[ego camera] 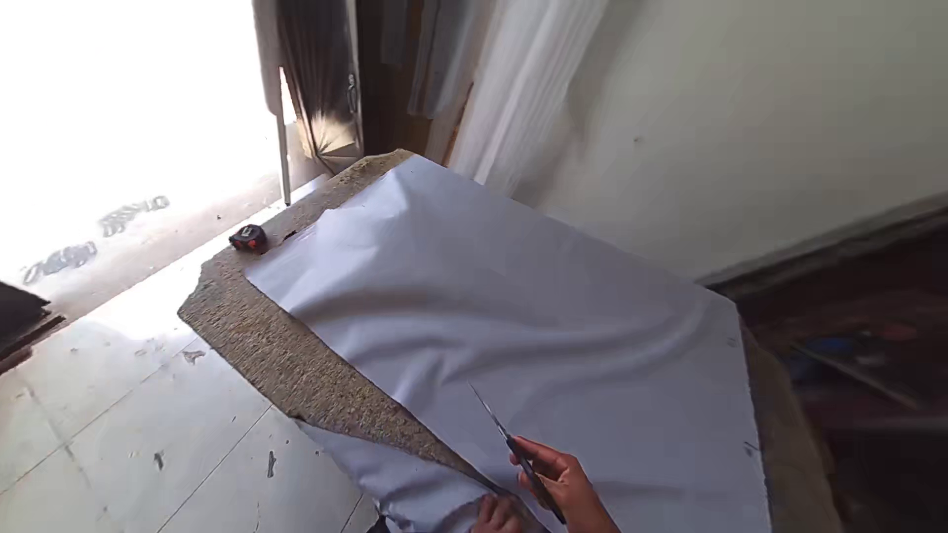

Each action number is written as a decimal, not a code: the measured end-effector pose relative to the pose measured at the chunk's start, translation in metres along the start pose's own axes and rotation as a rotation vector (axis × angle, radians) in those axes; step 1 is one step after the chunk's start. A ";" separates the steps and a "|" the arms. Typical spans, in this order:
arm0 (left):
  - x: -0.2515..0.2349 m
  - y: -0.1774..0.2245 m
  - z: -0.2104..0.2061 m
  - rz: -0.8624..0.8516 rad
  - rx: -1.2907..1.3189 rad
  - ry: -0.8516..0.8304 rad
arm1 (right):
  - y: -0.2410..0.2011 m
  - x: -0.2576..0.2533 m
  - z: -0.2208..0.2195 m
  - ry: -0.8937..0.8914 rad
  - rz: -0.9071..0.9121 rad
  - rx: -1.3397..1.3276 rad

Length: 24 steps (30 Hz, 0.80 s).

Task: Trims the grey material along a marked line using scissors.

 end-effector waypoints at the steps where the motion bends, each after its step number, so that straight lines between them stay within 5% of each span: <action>1: -0.001 0.001 -0.003 0.019 0.003 -0.022 | 0.027 0.047 0.053 0.142 -0.043 -0.043; 5: -0.013 0.022 -0.013 0.072 0.014 -0.024 | 0.127 0.269 0.194 0.649 -0.119 -0.349; 10: -0.025 0.209 -0.083 -0.078 0.378 -0.177 | 0.257 0.495 0.228 1.119 -0.101 -0.741; 17: -0.105 0.523 -0.212 -0.223 0.898 -0.421 | 0.322 0.674 0.217 1.375 -0.044 -0.766; 24: -0.235 0.723 -0.306 -0.256 1.076 -0.347 | 0.394 0.793 0.218 1.872 -0.041 -0.913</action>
Point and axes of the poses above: each hand's wrist, its own x-axis away from the middle knuckle, its own z-axis out of the back of the hand, y = z × x, the point moved 10 cm from there along -x, towards the middle knuckle, and after that the axes turned 7 degrees about y, right-handed, at the moved point
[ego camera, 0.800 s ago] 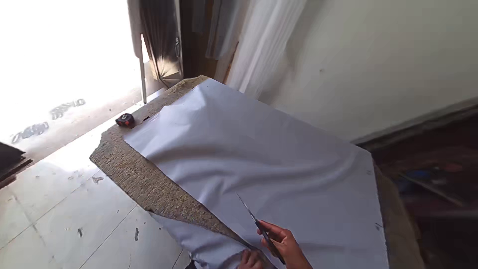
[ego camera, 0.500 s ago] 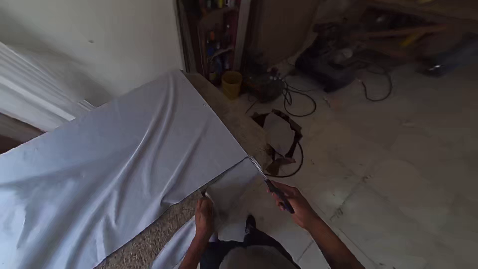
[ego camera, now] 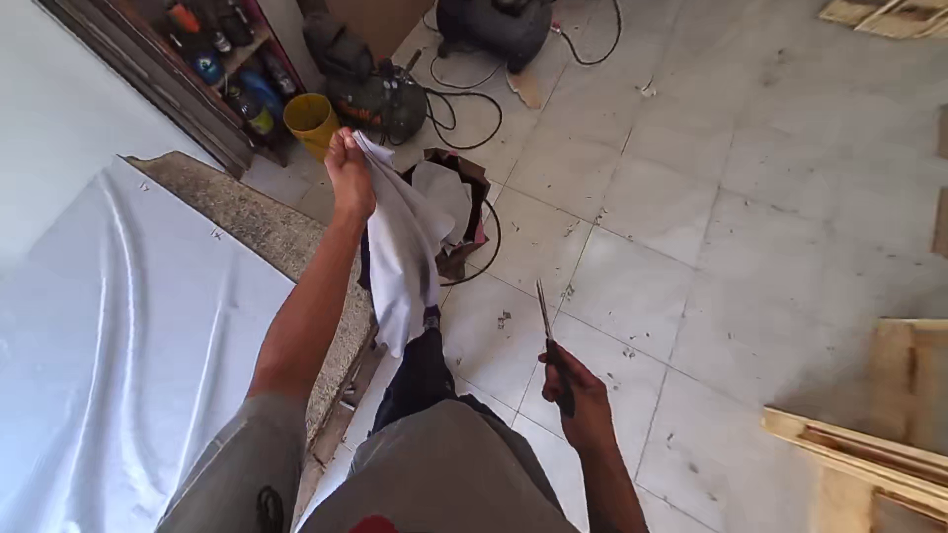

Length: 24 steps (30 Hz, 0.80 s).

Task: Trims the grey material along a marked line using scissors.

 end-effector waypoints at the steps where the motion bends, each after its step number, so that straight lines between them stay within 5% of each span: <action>1: -0.027 -0.002 -0.019 -0.041 0.039 0.011 | -0.001 -0.006 0.011 0.057 -0.008 -0.007; 9: -0.154 -0.081 -0.136 -0.086 0.082 -0.014 | -0.028 -0.048 0.043 0.321 -0.047 -0.078; 15: -0.140 -0.184 -0.175 0.009 -0.298 -0.216 | -0.038 -0.083 0.029 0.344 -0.097 -0.133; 20: 0.010 -0.320 -0.124 0.263 -0.953 -0.809 | -0.037 -0.105 0.018 0.216 -0.128 -0.061; 24: 0.216 -0.326 -0.022 0.495 -0.936 -1.078 | -0.046 -0.125 0.006 0.028 -0.042 0.040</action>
Point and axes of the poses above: each hand's wrist, its own x-axis away from the middle knuckle, its own z-axis out of the back of the hand, y = z × x, the point moved 10 cm from there along -x, towards the middle knuckle, and after that the axes turned 7 degrees about y, right-handed, at the moved point
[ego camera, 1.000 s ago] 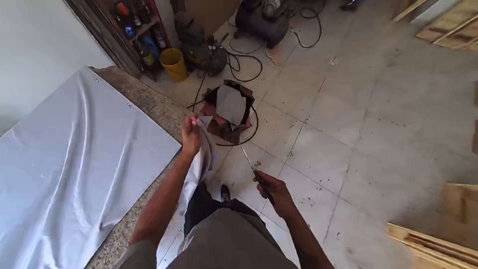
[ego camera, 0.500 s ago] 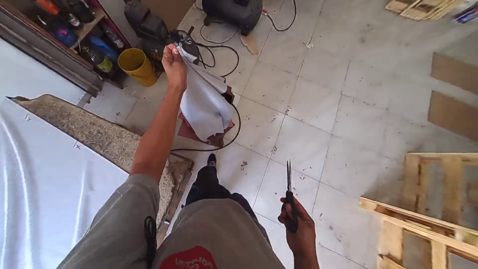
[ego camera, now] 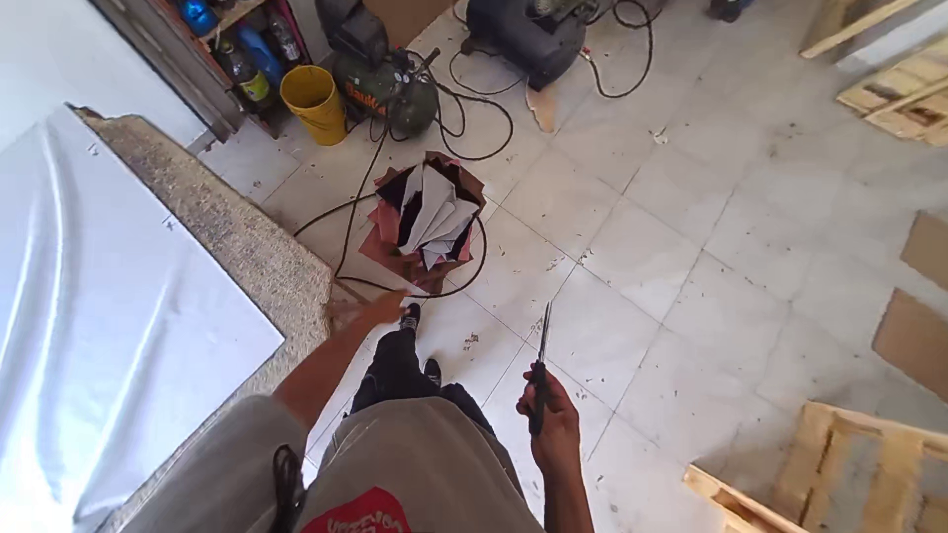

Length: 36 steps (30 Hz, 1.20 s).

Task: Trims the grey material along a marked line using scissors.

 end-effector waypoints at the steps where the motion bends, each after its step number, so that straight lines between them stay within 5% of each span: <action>1: 0.044 -0.027 -0.038 0.071 0.071 -0.014 | -0.003 -0.005 -0.006 -0.059 0.021 0.029; 6: 0.326 -0.182 -0.198 0.753 0.431 0.189 | -0.008 -0.013 -0.057 -0.409 0.137 0.249; 9: 0.504 -0.224 -0.265 1.209 0.902 0.537 | -0.013 0.006 -0.113 -0.586 0.235 0.355; 12: 0.633 -0.235 -0.279 1.382 1.315 1.075 | -0.004 0.043 -0.187 -0.748 0.285 0.402; 15: 0.726 -0.261 -0.276 1.348 1.508 1.582 | 0.029 0.087 -0.269 -0.879 0.320 0.484; 20: 0.831 -0.344 -0.249 1.204 1.667 1.967 | 0.100 0.142 -0.410 -0.928 0.480 0.748; 26: 0.882 -0.479 -0.187 0.907 2.006 1.895 | 0.186 0.171 -0.556 -0.760 0.707 1.252; 32: 0.920 -0.555 -0.141 0.936 2.013 1.949 | 0.212 0.191 -0.599 -0.579 0.653 1.433; 36: 0.941 -0.568 -0.147 1.058 1.841 1.892 | 0.207 0.194 -0.598 -0.541 0.610 1.424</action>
Point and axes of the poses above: each hand's wrist, its own x-axis away from the middle knuckle, its own z-axis out of the back of the hand, y = z × x, the point moved 10 cm from there along -x, towards the middle knuckle, and after that the axes turned 7 degrees about y, right-handed, at the moved point
